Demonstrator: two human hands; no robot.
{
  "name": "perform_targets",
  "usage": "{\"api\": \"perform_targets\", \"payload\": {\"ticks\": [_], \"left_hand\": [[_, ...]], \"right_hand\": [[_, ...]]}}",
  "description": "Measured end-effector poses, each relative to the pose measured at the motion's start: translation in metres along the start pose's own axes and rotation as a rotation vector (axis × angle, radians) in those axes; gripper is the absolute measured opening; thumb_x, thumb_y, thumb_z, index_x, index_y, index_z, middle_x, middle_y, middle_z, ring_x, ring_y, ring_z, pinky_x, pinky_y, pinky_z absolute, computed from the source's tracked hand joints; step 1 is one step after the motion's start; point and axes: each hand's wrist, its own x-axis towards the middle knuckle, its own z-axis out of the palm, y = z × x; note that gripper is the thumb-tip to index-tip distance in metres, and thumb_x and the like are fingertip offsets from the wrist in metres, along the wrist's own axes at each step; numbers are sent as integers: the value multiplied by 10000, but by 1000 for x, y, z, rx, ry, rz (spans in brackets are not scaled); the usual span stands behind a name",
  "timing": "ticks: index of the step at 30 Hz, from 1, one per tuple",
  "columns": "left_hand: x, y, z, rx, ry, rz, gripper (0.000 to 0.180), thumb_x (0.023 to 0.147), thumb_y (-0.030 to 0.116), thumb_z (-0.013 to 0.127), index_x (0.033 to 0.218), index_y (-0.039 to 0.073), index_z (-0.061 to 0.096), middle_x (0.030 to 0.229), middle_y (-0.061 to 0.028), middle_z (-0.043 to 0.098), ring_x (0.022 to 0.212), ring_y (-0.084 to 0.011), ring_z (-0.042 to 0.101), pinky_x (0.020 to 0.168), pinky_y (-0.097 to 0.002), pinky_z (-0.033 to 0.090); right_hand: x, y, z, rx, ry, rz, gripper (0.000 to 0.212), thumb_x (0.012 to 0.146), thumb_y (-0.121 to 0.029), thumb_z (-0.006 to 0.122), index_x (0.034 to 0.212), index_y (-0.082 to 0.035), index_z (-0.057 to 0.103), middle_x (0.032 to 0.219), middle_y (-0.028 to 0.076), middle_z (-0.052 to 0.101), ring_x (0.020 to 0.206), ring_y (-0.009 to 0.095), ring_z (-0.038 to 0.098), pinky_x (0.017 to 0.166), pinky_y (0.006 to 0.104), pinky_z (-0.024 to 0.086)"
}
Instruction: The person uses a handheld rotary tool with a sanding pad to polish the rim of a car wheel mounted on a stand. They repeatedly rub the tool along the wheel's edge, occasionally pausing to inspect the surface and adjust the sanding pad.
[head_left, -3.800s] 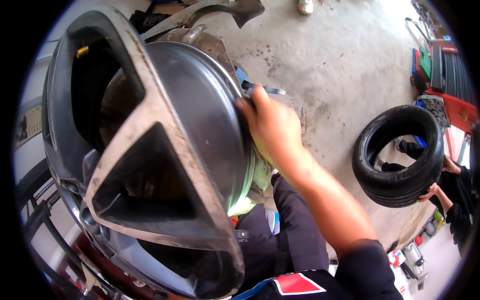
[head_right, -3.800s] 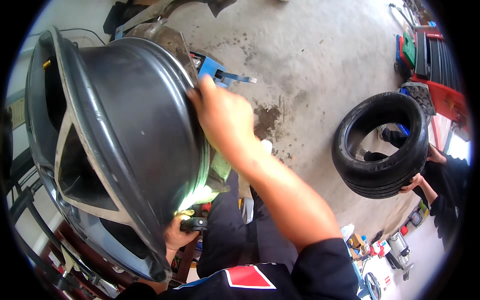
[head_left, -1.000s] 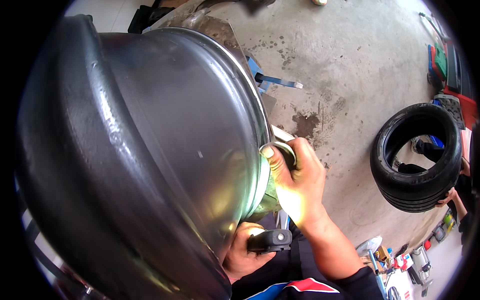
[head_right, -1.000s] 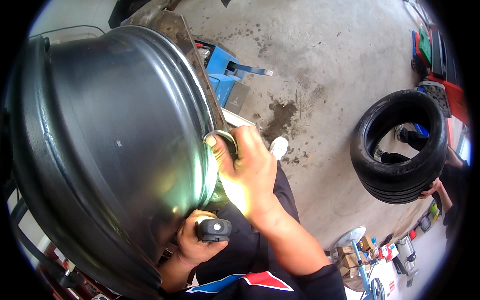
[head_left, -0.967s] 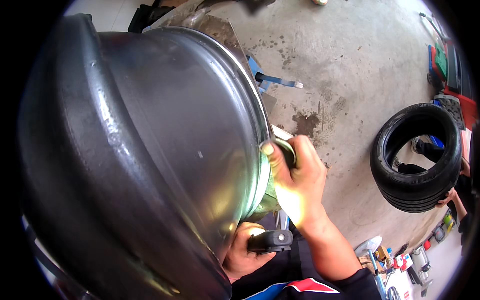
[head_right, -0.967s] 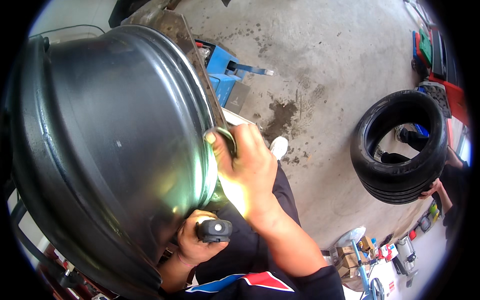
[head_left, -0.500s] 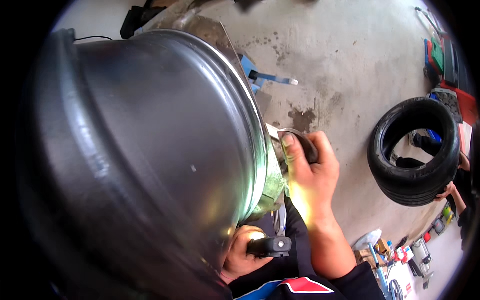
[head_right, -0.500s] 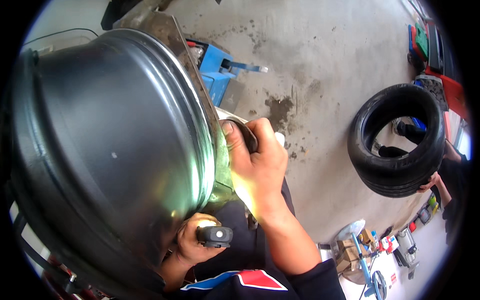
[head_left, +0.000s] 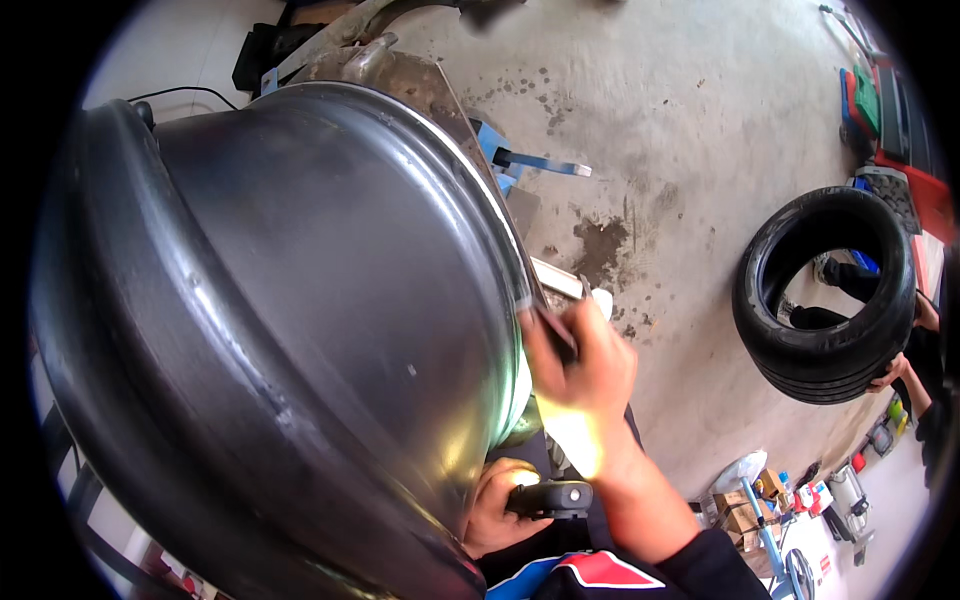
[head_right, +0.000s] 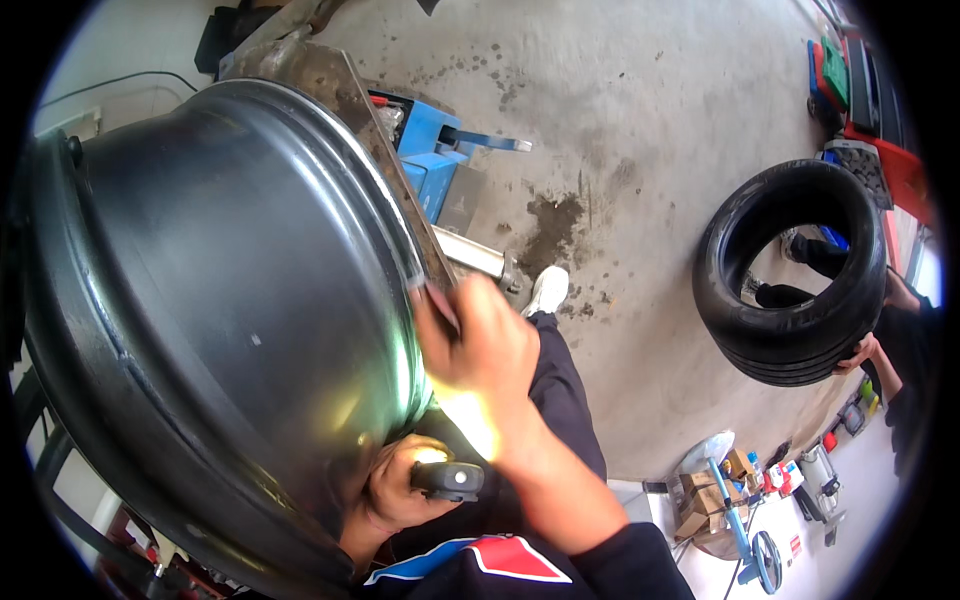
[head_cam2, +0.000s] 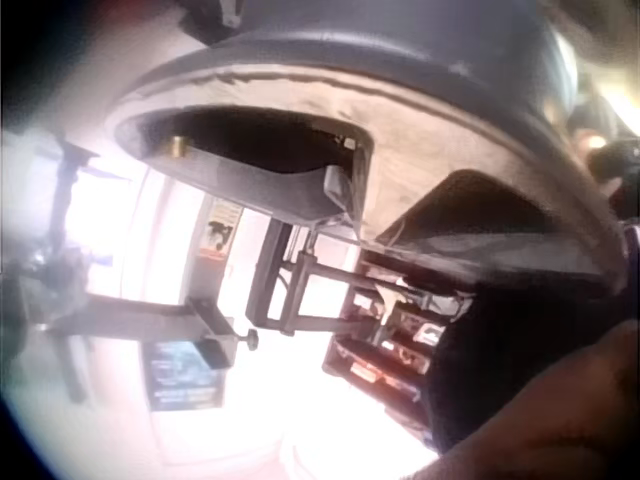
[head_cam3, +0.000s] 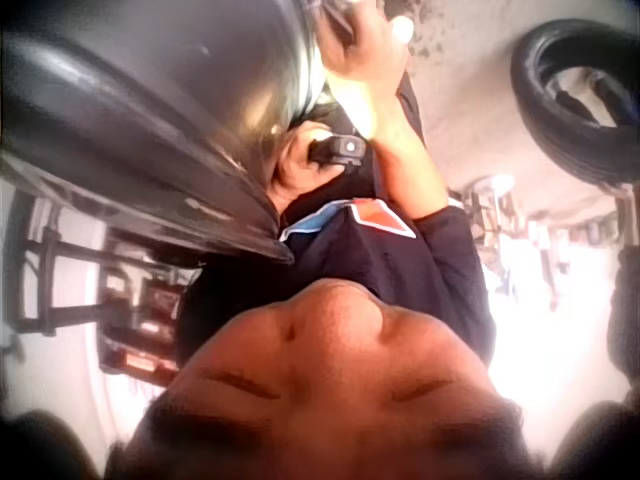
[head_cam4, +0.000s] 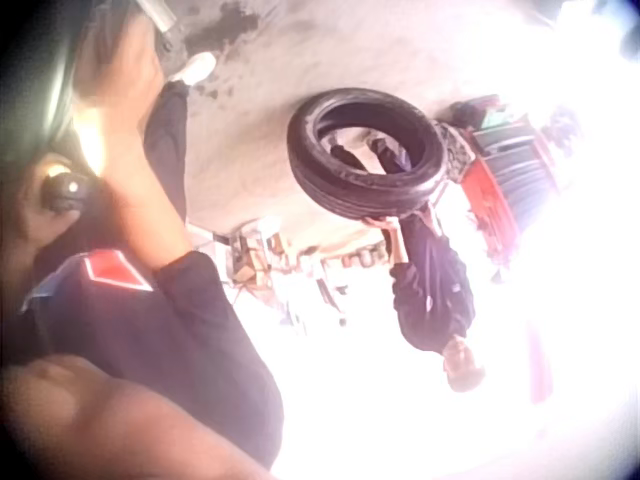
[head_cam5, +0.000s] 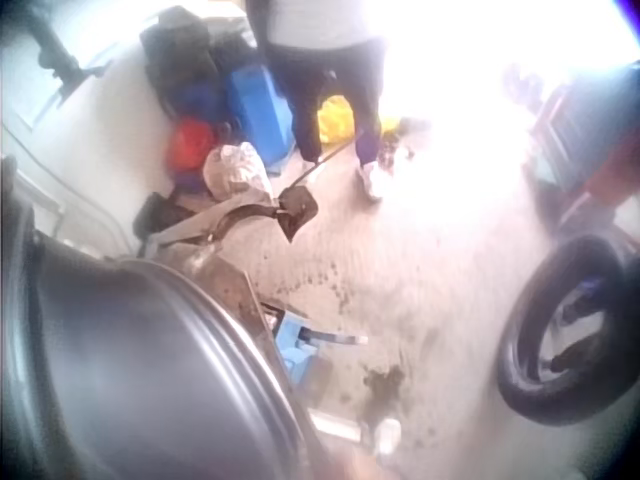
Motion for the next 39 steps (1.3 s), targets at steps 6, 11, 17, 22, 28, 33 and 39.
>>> {"api": "perform_targets", "payload": {"ticks": [6,11,17,22,28,33,39], "left_hand": [[-5,-1,-2,-16,-20,-26,549,666,161,930,1067,38,575,969,-161,698,809,-318,704,719,-382,552],[5,-1,0,23,-28,32,526,700,217,929,1045,29,580,952,-163,710,784,-311,715,702,-371,562],[-4,-4,0,5,-4,17,524,707,249,925,1041,34,583,956,-165,709,783,-315,712,695,-376,560],[0,0,1,33,-8,12,533,712,256,926,1048,35,576,952,-159,709,783,-312,711,698,-377,559],[-1,-5,2,91,19,60,541,728,289,918,1059,28,578,933,-153,705,770,-309,712,689,-372,556],[-5,0,4,76,51,-10,537,733,293,915,1061,26,585,942,-153,707,779,-310,713,694,-377,559],[-6,-3,8,88,62,-8,548,736,293,915,1077,21,582,950,-152,702,792,-321,710,713,-375,560]], "right_hand": [[9,-7,-5,-41,-39,-6,362,891,-255,785,784,-71,492,695,161,567,603,386,598,533,444,465],[53,-13,7,-66,46,-101,365,886,-311,794,780,-78,535,656,146,572,582,385,614,525,456,484],[19,-13,-12,0,-125,91,362,914,-273,789,834,-19,544,731,200,632,632,387,606,585,400,480],[44,-13,-4,-33,-136,67,367,919,-294,787,839,-27,548,687,190,622,587,357,611,573,409,487],[67,-21,5,-3,-111,-51,407,906,-327,796,835,-21,538,693,187,626,613,396,596,582,434,482],[37,-8,-8,-36,-194,0,373,918,-350,746,823,-71,518,721,142,627,649,390,640,573,496,488],[86,-28,17,-123,-59,-189,333,908,-314,752,828,-79,531,737,131,634,659,367,648,565,479,502]]}}
